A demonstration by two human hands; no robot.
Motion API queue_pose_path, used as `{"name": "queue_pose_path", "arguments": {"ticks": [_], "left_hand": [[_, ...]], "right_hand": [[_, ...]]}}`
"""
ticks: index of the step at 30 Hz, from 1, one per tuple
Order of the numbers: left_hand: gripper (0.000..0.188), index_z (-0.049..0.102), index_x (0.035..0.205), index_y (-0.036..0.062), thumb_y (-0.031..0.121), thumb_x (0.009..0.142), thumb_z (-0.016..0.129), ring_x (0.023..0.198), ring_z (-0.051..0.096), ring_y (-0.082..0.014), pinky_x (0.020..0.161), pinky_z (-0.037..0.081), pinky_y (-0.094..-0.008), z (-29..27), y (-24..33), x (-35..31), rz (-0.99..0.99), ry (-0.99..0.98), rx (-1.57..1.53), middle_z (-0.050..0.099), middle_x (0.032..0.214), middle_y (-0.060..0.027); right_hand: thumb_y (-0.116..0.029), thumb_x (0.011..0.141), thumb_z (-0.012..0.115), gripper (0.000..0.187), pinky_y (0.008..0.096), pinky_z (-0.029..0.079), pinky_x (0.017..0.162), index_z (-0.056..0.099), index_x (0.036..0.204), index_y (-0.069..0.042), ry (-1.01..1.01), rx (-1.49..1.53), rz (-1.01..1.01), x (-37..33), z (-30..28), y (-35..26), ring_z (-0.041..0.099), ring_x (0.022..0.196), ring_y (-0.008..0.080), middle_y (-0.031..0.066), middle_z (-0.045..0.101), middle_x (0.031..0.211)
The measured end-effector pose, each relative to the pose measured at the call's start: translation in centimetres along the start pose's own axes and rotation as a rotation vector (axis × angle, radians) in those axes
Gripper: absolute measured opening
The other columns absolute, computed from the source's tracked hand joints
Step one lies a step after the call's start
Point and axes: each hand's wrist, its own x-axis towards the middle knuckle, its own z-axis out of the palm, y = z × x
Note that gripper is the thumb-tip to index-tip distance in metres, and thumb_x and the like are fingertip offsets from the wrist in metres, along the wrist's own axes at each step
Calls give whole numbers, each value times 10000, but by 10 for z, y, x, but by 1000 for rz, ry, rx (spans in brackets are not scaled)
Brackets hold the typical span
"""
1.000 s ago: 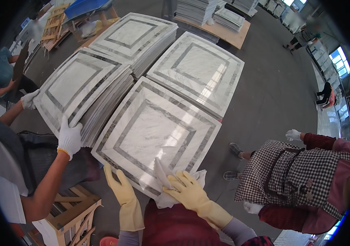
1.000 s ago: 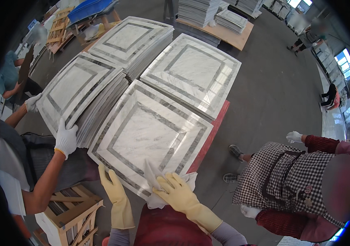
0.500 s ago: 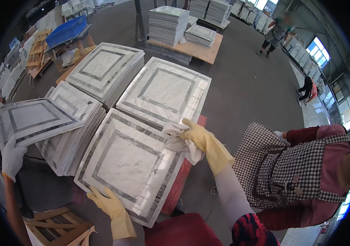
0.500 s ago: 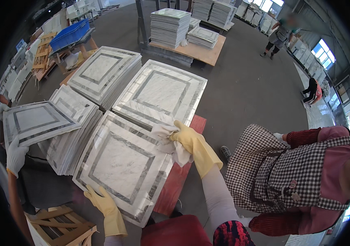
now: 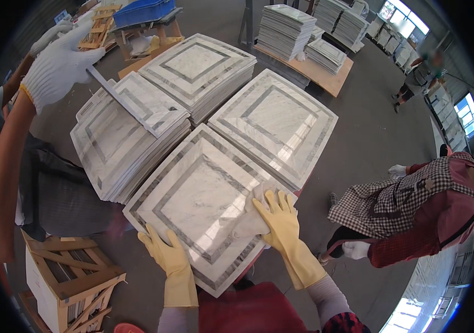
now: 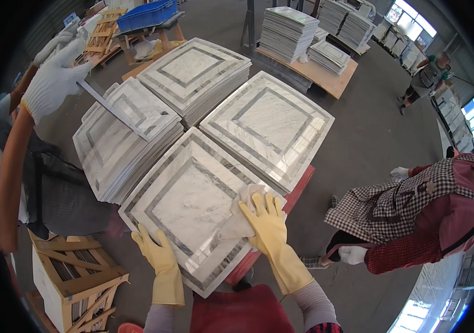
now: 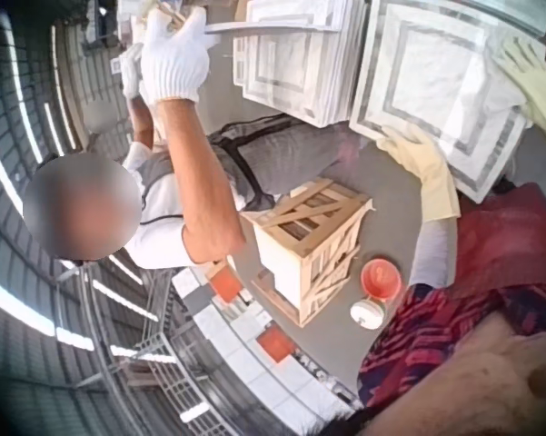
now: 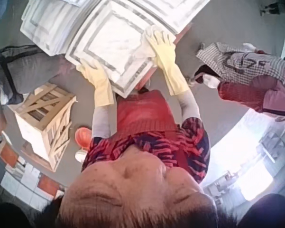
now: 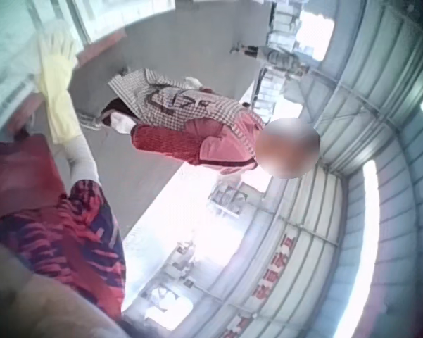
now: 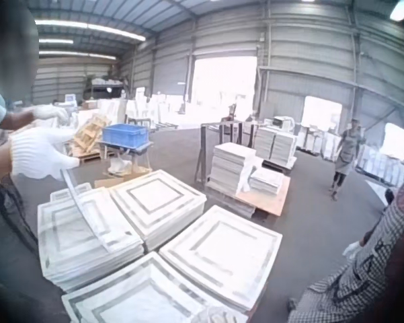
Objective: The person wipes the surface of large square tiles with a white cloth while wearing yellow gloves. They handle the tiles one at a time, wiping each surface and placing them back onto a stack. Other workers are visible in the background moving and stacking similar tiles.
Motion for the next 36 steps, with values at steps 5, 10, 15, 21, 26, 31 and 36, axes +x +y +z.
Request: {"name": "queue_pose_path", "arguments": {"ticks": [5, 10, 15, 21, 26, 31, 36], "left_hand": [[763, 392, 1710, -47, 303, 1080, 645, 1659, 267, -554, 1366, 234, -557, -1, -2, -2, -20, 23, -31, 244, 1768, -431], [782, 394, 1701, -69, 279, 1059, 674, 1652, 263, -579, 1359, 246, -572, -1, 2, -2, -34, 12, -35, 230, 1763, -446], [796, 414, 1686, -77, 259, 1031, 716, 1644, 268, -591, 1353, 252, -579, -6, 8, -2, -59, -8, -30, 214, 1765, -451], [785, 411, 1706, -39, 272, 1049, 709, 1655, 268, -565, 1355, 248, -561, -4, 5, -3, -30, -2, -17, 224, 1776, -429], [789, 424, 1703, -27, 270, 1035, 722, 1640, 294, -574, 1348, 270, -566, -8, 5, -2, -67, 4, -53, 241, 1773, -423], [780, 458, 1676, -41, 249, 1009, 739, 1620, 310, -593, 1340, 291, -569, -16, 10, 0, -74, -14, -80, 261, 1753, -436], [710, 457, 1669, -61, 220, 1056, 681, 1631, 306, -571, 1337, 296, -569, -15, 4, -2, -59, 31, -156, 306, 1743, -423]], "right_hand": [[-212, 853, 774, 795, 591, 366, 1309, 588, 1627, -222, -22, 1, 42, 46, 17, 9, 503, 1515, 515, 243, 541, 1648], [-198, 875, 756, 810, 539, 404, 1291, 546, 1657, -180, 33, 85, -48, 146, 44, 3, 557, 1491, 448, 270, 595, 1605], [-180, 904, 722, 755, 511, 449, 1256, 559, 1641, -179, 41, 92, -180, 255, 67, -35, 582, 1470, 430, 256, 629, 1565], [-143, 950, 657, 603, 489, 501, 1187, 632, 1551, -163, 65, 146, -245, 335, 91, -47, 622, 1417, 382, 195, 681, 1500], [-123, 950, 644, 586, 505, 437, 1253, 675, 1529, -202, 225, 139, -284, 310, 109, -57, 608, 1435, 385, 177, 673, 1524], [-84, 906, 679, 666, 607, 306, 1323, 662, 1563, -189, 52, 118, -271, 259, 93, -96, 491, 1539, 469, 257, 597, 1604], [-110, 829, 790, 786, 545, 263, 1352, 618, 1590, -195, -146, 44, -586, 223, 86, -208, 437, 1583, 366, 163, 543, 1648]]}}
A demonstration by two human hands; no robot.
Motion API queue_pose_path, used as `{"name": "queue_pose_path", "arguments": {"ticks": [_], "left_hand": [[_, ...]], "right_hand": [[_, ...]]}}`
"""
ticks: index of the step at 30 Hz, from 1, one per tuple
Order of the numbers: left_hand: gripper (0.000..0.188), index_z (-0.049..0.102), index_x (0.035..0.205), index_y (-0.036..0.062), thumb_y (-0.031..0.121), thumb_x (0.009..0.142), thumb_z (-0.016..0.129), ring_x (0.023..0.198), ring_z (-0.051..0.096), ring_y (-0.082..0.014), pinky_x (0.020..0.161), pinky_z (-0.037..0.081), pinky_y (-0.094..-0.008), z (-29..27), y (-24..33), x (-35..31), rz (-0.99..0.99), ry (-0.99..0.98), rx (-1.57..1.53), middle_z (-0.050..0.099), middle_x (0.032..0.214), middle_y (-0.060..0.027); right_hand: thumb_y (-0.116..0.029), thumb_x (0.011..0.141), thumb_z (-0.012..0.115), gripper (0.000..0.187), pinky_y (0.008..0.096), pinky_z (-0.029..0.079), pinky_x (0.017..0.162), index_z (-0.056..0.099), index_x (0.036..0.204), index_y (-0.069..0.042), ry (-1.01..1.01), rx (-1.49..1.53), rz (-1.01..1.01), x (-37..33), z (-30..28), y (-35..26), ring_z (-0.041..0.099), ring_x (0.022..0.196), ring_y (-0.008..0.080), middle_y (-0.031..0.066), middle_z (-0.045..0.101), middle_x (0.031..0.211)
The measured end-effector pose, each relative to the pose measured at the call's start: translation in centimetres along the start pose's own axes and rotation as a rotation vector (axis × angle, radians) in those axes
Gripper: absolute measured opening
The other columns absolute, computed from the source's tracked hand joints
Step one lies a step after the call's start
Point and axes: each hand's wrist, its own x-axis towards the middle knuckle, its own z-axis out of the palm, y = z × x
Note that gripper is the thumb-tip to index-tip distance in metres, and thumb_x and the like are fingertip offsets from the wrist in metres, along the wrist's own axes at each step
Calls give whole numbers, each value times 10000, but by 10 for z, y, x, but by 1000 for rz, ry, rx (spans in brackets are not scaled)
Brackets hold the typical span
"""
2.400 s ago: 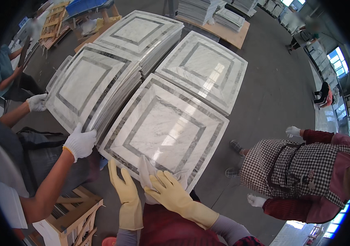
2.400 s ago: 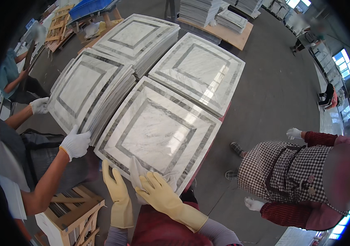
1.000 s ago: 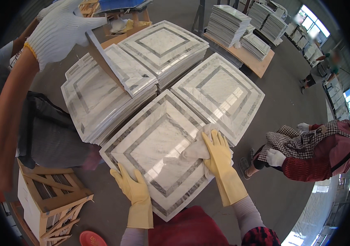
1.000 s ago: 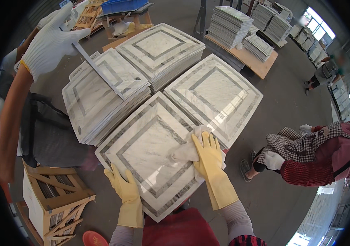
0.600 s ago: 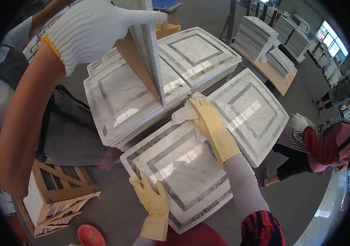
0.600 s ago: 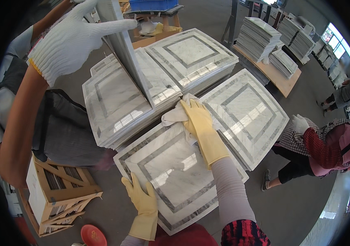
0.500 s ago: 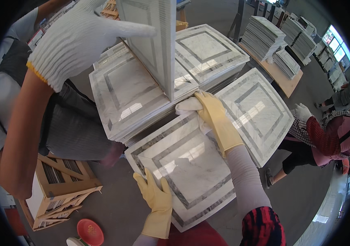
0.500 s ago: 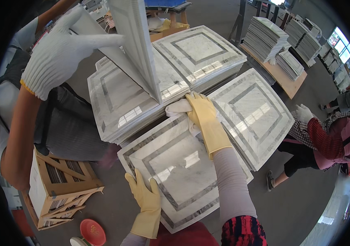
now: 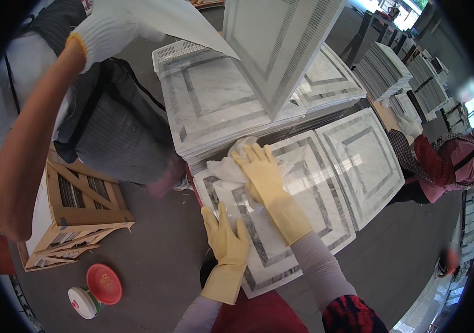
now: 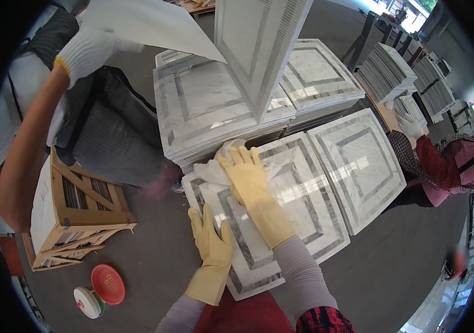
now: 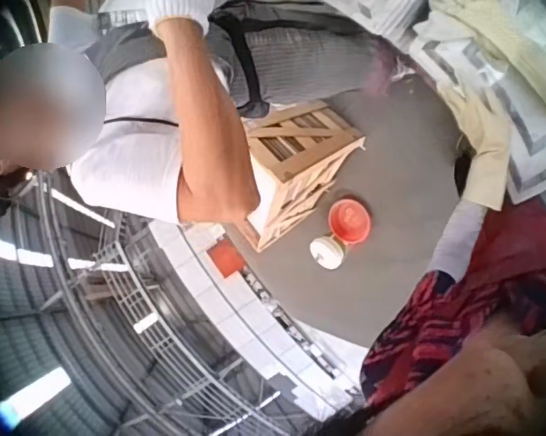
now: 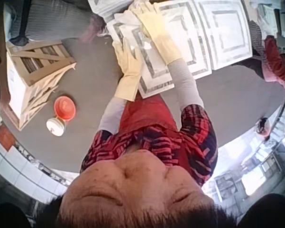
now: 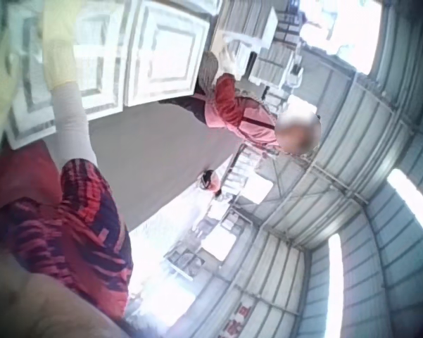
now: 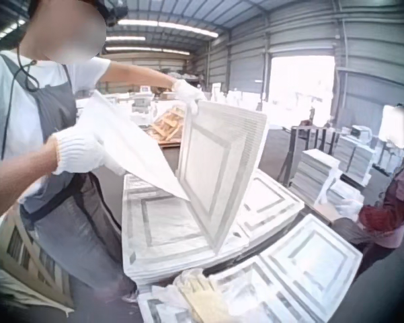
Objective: The person wipes the surface of large square tiles with a white cloth while wearing yellow gloves. They handle the tiles one at a time, wiping each surface and placing them back onto a stack. Other workers are visible in the background moving and stacking similar tiles.
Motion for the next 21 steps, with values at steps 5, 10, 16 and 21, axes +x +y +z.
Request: {"name": "queue_pose_path", "arguments": {"ticks": [5, 10, 16, 21], "left_hand": [[444, 573, 1534, -57, 132, 1133, 575, 1472, 510, -447, 1241, 396, -497, 22, -33, -12, 43, 214, -460, 540, 1575, -311], [224, 690, 1258, -50, 131, 1149, 617, 1012, 684, -196, 950, 553, -355, -11, -84, -45, -362, 240, -901, 747, 1157, -116], [438, 565, 1575, -59, 98, 1167, 534, 1448, 602, -339, 1243, 476, -450, -47, -98, -83, -322, 108, -786, 585, 1606, -224], [544, 548, 1616, -31, 139, 1106, 635, 1565, 460, -461, 1301, 368, -525, -19, -49, -55, 66, 45, -297, 512, 1670, -290]], "right_hand": [[-177, 976, 680, 557, 546, 293, 1339, 643, 1532, -180, 81, 85, -211, -13, 19, -75, 469, 1553, 354, 138, 575, 1590], [-187, 1010, 614, 491, 548, 339, 1313, 658, 1498, -148, 55, 102, -328, -116, 0, -100, 486, 1533, 345, 126, 587, 1549], [-187, 922, 750, 672, 549, 325, 1321, 621, 1579, -243, -182, 118, -175, -271, -38, -84, 481, 1514, 373, 134, 545, 1595], [-138, 840, 824, 793, 554, 272, 1339, 612, 1600, -222, -151, 14, 100, -257, -39, -44, 449, 1546, 404, 168, 513, 1637]]}}
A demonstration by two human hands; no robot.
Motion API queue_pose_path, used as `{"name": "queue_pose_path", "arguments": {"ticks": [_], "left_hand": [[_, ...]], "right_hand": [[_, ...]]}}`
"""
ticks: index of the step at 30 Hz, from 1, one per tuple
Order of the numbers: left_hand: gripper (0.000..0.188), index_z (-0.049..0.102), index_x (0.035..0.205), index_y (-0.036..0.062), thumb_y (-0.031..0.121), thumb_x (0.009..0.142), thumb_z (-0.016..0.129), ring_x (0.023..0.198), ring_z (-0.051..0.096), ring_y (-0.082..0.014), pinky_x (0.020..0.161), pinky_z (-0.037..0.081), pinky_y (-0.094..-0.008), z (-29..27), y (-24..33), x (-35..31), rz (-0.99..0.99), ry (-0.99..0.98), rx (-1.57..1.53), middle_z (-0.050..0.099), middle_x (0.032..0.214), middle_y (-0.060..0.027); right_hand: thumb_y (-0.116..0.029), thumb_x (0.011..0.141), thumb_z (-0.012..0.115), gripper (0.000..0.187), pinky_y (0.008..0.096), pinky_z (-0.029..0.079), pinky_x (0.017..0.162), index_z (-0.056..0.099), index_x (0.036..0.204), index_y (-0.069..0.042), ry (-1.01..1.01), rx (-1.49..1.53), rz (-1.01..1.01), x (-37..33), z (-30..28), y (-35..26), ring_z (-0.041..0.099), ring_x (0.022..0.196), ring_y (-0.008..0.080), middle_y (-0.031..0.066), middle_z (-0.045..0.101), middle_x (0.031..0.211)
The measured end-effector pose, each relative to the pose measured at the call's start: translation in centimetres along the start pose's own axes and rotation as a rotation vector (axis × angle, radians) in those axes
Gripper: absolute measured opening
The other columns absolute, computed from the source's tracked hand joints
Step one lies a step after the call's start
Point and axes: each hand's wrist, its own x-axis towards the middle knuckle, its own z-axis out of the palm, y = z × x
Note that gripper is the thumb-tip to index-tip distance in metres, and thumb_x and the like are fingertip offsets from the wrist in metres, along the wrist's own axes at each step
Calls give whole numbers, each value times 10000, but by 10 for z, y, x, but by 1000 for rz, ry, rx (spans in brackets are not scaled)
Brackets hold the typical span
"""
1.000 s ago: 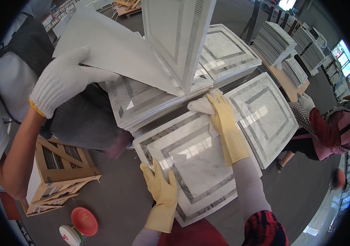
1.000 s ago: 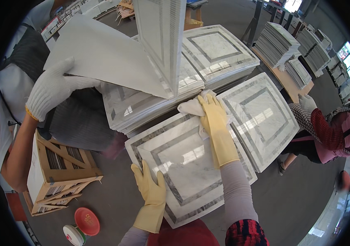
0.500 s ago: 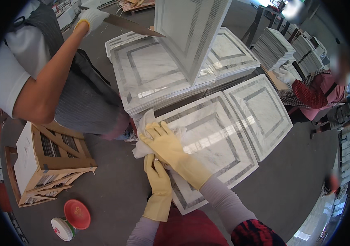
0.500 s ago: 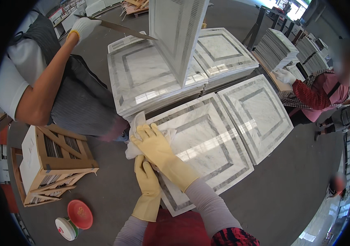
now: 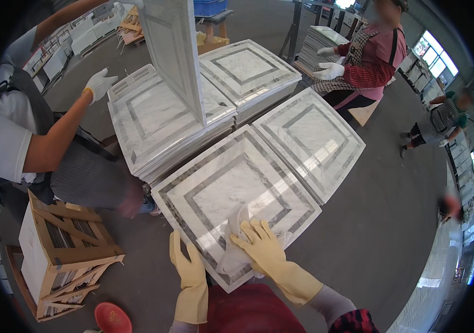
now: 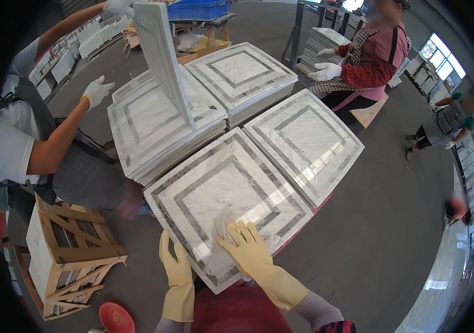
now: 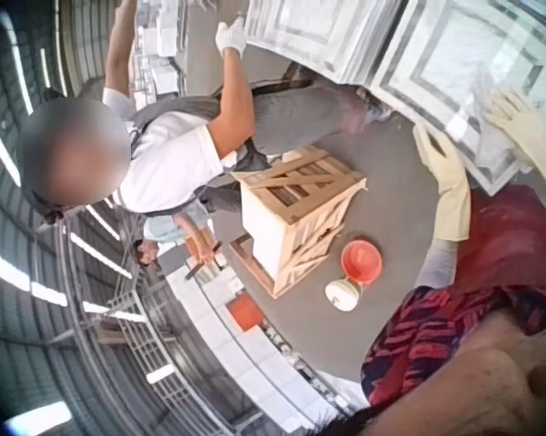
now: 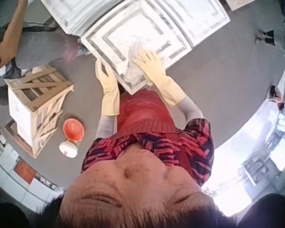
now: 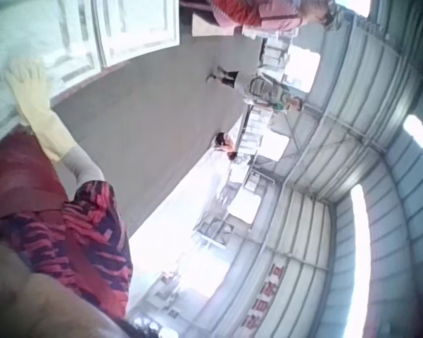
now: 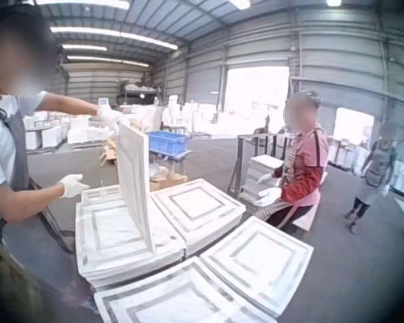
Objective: The person wipes the surface of large square tiles with a white cloth while wearing yellow gloves. They handle the tiles one at a time, wiping each surface and placing them back onto a stack. Other workers are visible in the background moving and stacking similar tiles.
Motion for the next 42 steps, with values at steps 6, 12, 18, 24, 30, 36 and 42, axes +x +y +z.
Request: {"name": "queue_pose_path", "arguments": {"ticks": [6, 12, 18, 24, 30, 36, 42], "left_hand": [[703, 447, 1697, 0, 259, 1077, 656, 1611, 353, -573, 1320, 325, -555, 47, 45, 17, -130, -19, 324, 290, 1735, -454], [713, 406, 1708, -32, 268, 1097, 620, 1615, 328, -581, 1333, 301, -552, 44, 50, 17, -141, -46, 416, 277, 1729, -466], [704, 428, 1699, -32, 251, 1087, 631, 1586, 367, -598, 1314, 336, -553, 51, 45, 14, -74, -30, 439, 295, 1715, -472], [704, 440, 1701, -10, 267, 1084, 638, 1581, 384, -591, 1310, 349, -546, 47, 42, 14, -105, 1, 437, 293, 1725, -462], [701, 454, 1698, 11, 286, 1082, 643, 1581, 401, -570, 1308, 363, -534, 51, 40, 16, -109, 12, 408, 303, 1738, -436], [682, 474, 1686, 19, 268, 1080, 664, 1590, 416, -525, 1307, 368, -524, 47, 34, 16, -76, 36, 300, 332, 1751, -385], [545, 528, 1636, -6, 177, 1132, 624, 1574, 467, -428, 1306, 384, -502, 13, -43, -28, 72, 57, -179, 463, 1707, -275]], "right_hand": [[-110, 870, 742, 762, 531, 258, 1345, 605, 1610, -230, 177, -6, 114, 125, -1, 52, 434, 1562, 401, 155, 558, 1596], [-152, 938, 682, 610, 522, 337, 1300, 652, 1544, -213, 320, 56, 248, 227, -11, 139, 516, 1474, 384, 144, 606, 1552], [-137, 1012, 603, 546, 501, 510, 1170, 638, 1555, -180, 392, 290, 434, 221, -7, 225, 650, 1358, 434, 213, 677, 1480], [-78, 950, 665, 719, 463, 483, 1229, 564, 1649, -214, 363, 245, 418, 92, 9, 198, 589, 1475, 412, 221, 599, 1623], [-41, 927, 686, 764, 461, 512, 1205, 556, 1653, -241, 386, 359, 594, -62, 9, 181, 628, 1432, 418, 221, 613, 1609], [-73, 1037, 656, 659, 415, 488, 1219, 556, 1667, -238, 461, 791, 913, -132, 26, 139, 643, 1453, 349, 185, 680, 1554], [-4, 1061, 608, 549, 408, 453, 1239, 581, 1609, -19, 467, 1316, 981, -261, 105, 125, 610, 1460, 266, 131, 680, 1542]]}}
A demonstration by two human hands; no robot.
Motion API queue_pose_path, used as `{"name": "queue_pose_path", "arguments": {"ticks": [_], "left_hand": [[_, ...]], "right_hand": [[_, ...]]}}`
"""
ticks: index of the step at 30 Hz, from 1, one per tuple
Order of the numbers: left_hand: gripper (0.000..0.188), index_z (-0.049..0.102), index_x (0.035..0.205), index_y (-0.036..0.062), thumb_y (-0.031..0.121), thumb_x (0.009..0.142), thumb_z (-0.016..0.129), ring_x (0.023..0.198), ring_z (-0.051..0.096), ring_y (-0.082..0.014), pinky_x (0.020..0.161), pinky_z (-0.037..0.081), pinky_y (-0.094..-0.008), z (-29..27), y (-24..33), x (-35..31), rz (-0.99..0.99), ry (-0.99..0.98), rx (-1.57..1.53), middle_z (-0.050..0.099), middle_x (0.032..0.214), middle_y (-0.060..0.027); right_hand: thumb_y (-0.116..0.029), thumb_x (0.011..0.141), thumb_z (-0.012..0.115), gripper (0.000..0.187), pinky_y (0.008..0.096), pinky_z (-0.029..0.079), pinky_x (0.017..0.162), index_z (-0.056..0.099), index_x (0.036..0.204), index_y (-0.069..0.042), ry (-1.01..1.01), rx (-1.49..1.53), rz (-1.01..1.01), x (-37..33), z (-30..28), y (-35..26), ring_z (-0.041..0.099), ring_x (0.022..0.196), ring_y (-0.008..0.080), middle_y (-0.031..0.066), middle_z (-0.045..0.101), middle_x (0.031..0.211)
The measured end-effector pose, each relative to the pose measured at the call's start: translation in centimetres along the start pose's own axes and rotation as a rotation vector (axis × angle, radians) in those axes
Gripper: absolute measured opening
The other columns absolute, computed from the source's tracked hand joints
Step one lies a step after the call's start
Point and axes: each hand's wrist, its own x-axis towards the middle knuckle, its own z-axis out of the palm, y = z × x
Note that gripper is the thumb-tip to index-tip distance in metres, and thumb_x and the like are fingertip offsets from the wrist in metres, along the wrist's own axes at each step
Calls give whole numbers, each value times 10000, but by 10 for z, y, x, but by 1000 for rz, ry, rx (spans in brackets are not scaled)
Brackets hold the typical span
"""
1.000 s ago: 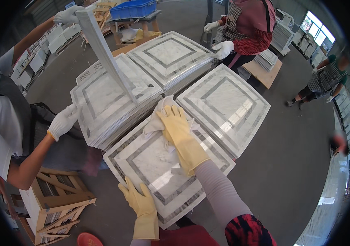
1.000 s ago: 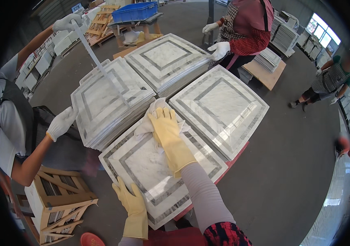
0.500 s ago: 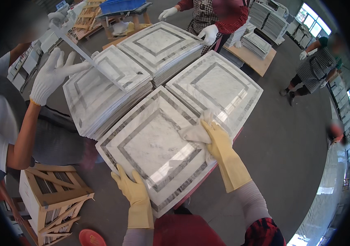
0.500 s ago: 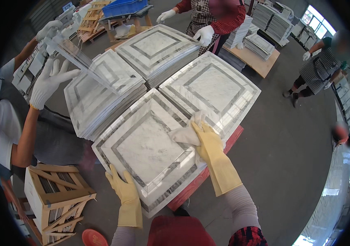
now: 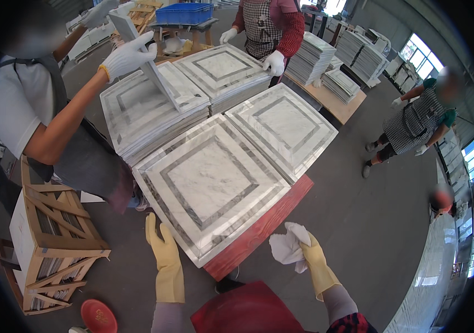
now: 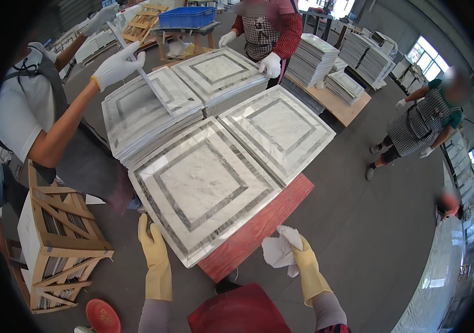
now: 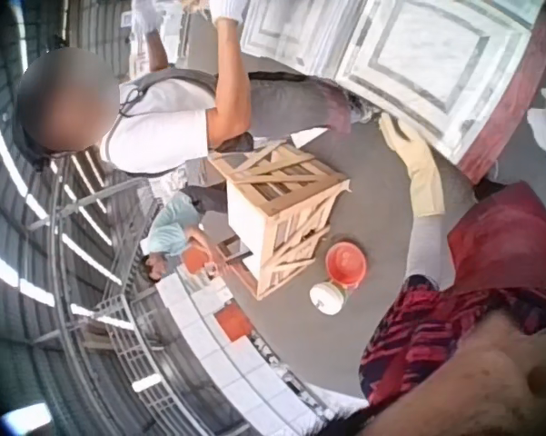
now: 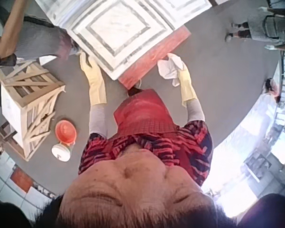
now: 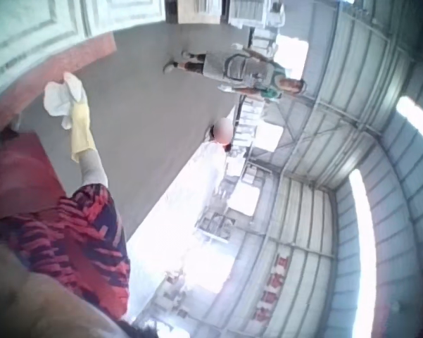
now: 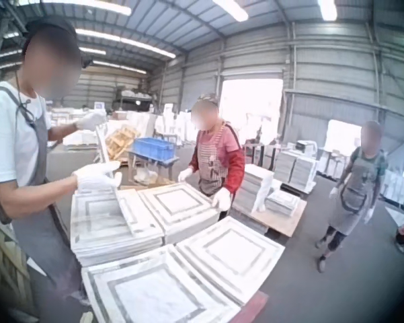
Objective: The person wipes the surface of large square tiles with a white cloth while wearing yellow gloves. They handle the tiles one at a time, wiping each surface and placing them back onto a stack. Other workers are visible in the background moving and stacking similar tiles.
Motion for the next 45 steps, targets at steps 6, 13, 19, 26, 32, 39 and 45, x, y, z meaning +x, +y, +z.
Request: {"name": "queue_pose_path", "arguments": {"ticks": [6, 13, 19, 26, 32, 39, 45], "left_hand": [[425, 696, 1428, -53, 239, 1155, 552, 1442, 616, -347, 1274, 425, -435, -111, -12, -144, -380, -102, 72, 674, 1492, -222], [527, 826, 966, -26, 378, 1092, 510, 1152, 748, -286, 1145, 504, -403, -161, -6, -226, -830, -283, -10, 846, 985, -123], [580, 854, 1000, 25, 451, 1127, 482, 1202, 743, -281, 1159, 485, -422, -110, -5, -236, -637, -507, -47, 852, 1071, -125], [630, 888, 1176, 153, 545, 1155, 394, 1210, 753, -266, 1102, 524, -424, -77, 64, -241, -488, -699, 82, 853, 1189, -84], [606, 892, 1140, 128, 540, 1148, 449, 1114, 786, -264, 1059, 547, -405, -75, 83, -234, -573, -789, 0, 858, 1136, -103], [478, 876, 1116, 86, 394, 1157, 513, 1267, 716, -321, 1093, 528, -436, -14, 141, -170, -28, -480, 101, 820, 1254, -120], [249, 806, 1256, 30, 145, 1059, 706, 1330, 661, -425, 1191, 476, -526, 118, 171, -76, 363, -249, 95, 765, 1332, -209]], "right_hand": [[60, 1016, 581, 456, 462, 674, 906, 686, 1449, -36, 84, 245, 430, -133, -59, 55, 790, 1067, 312, 147, 747, 1229], [-31, 976, 742, 380, 459, 691, 696, 715, 1355, -27, 130, 390, 515, -215, -105, 106, 784, 783, 310, 108, 685, 888], [-224, 981, 820, 405, 463, 668, 724, 738, 1319, -17, 45, 415, 432, -217, -82, 41, 722, 758, 265, 87, 677, 892], [-69, 1026, 621, 481, 401, 600, 1002, 655, 1502, -6, -29, 420, 39, -169, -113, 91, 745, 1175, 267, 135, 738, 1315], [-124, 1080, 652, 480, 458, 608, 989, 630, 1547, -13, 92, 537, 56, -125, -99, 46, 747, 1164, 286, 145, 743, 1347], [-131, 1112, 647, 488, 443, 606, 1023, 588, 1583, -16, -93, 683, -255, 11, -66, -75, 743, 1210, 284, 170, 730, 1395], [-166, 1053, 694, 597, 403, 522, 1139, 575, 1632, -82, 53, 120, -416, 101, -16, -215, 683, 1337, 291, 139, 699, 1501]]}}
